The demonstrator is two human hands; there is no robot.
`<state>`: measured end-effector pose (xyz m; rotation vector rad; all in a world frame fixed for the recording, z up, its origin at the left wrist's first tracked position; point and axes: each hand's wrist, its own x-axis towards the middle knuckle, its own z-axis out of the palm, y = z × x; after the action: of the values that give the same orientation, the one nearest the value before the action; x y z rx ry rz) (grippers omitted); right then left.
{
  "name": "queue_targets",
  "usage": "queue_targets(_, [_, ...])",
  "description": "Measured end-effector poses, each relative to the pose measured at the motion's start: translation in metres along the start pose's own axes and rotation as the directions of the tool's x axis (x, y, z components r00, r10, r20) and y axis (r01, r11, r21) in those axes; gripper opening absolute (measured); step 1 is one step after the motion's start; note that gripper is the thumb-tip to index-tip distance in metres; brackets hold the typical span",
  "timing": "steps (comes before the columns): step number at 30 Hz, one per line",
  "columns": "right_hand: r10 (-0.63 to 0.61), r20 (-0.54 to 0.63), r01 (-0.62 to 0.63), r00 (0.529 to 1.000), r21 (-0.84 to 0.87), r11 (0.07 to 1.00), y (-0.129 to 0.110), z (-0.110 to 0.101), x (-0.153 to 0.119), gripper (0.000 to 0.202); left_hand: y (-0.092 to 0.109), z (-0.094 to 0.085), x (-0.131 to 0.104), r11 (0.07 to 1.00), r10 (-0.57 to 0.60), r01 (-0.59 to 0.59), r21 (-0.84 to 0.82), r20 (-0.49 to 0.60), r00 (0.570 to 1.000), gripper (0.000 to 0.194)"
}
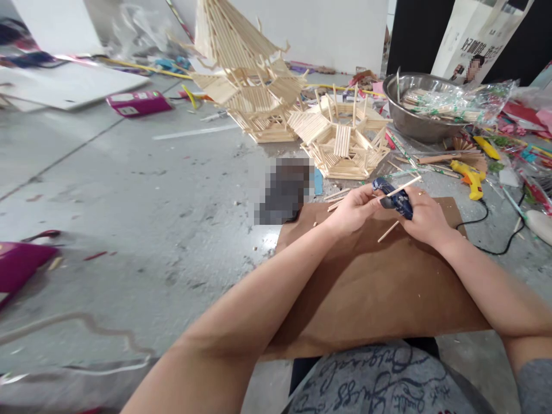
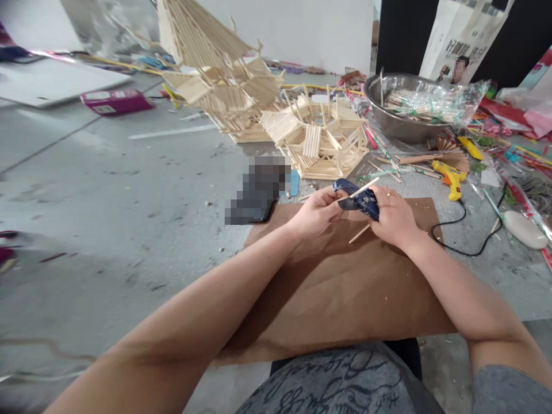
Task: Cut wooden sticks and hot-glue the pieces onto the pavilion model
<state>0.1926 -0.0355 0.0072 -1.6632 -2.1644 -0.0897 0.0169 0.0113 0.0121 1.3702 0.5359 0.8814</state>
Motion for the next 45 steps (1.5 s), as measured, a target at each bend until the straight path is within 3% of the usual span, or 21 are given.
queue_targets(3, [-0.053, -0.012, 0.054, 0.998, 0.021, 0.998, 0.004, 0.001, 0.0, 0.053, 0.001, 0.003, -0.001, 1.0, -0.012, 0.012, 0.004, 0.004, 1.0, 0.037])
queue_targets(9, [-0.117, -0.06, 0.112, 0.991, -0.083, 0.99, 0.008, 0.0, 0.0, 0.057, 0.003, 0.002, -0.003, 0.979, -0.11, 0.13, -0.155, 0.135, 0.985, 0.037])
queue_targets(14, [-0.042, -0.08, 0.029, 0.996, -0.153, 0.988, 0.018, 0.001, 0.002, 0.061, 0.003, -0.004, -0.002, 0.974, -0.133, 0.156, -0.165, 0.14, 0.981, 0.032])
queue_targets(19, [0.158, -0.073, -0.173, 0.985, -0.294, 0.94, 0.036, 0.012, 0.005, 0.071, 0.002, -0.005, 0.0, 0.991, -0.116, 0.115, 0.07, 0.004, 0.993, 0.029])
queue_targets(23, [0.221, -0.02, -0.215, 0.975, -0.338, 0.916, 0.047, 0.019, 0.006, 0.074, 0.001, -0.005, 0.003, 0.895, -0.068, 0.08, 0.439, -0.043, 0.997, 0.025])
queue_targets(27, [0.129, -0.171, -0.172, 0.977, -0.262, 0.95, 0.04, 0.009, 0.006, 0.059, 0.001, -0.005, 0.003, 0.705, -0.004, 0.043, 0.708, -0.057, 0.998, 0.025])
queue_targets(30, [-0.023, -0.283, -0.049, 0.959, -0.242, 0.969, 0.023, -0.001, 0.003, 0.047, 0.002, -0.003, 0.001, 0.588, -0.015, 0.073, 0.805, -0.08, 0.997, 0.027])
queue_targets(34, [-0.278, -0.209, 0.214, 0.938, -0.286, 0.934, 0.005, -0.002, 0.0, 0.03, 0.002, 0.002, -0.002, 0.506, -0.019, 0.026, 0.862, -0.018, 1.0, 0.026])
queue_targets(36, [-0.341, -0.17, 0.287, 0.924, -0.278, 0.917, 0.001, 0.0, 0.0, 0.026, 0.002, 0.004, -0.004, 0.47, -0.026, -0.001, 0.883, 0.016, 1.0, 0.027])
queue_targets(45, [-0.334, -0.134, 0.285, 0.933, -0.293, 0.913, 0.0, 0.003, 0.0, 0.031, 0.001, 0.004, -0.005, 0.372, -0.03, -0.056, 0.927, 0.072, 0.997, 0.029])
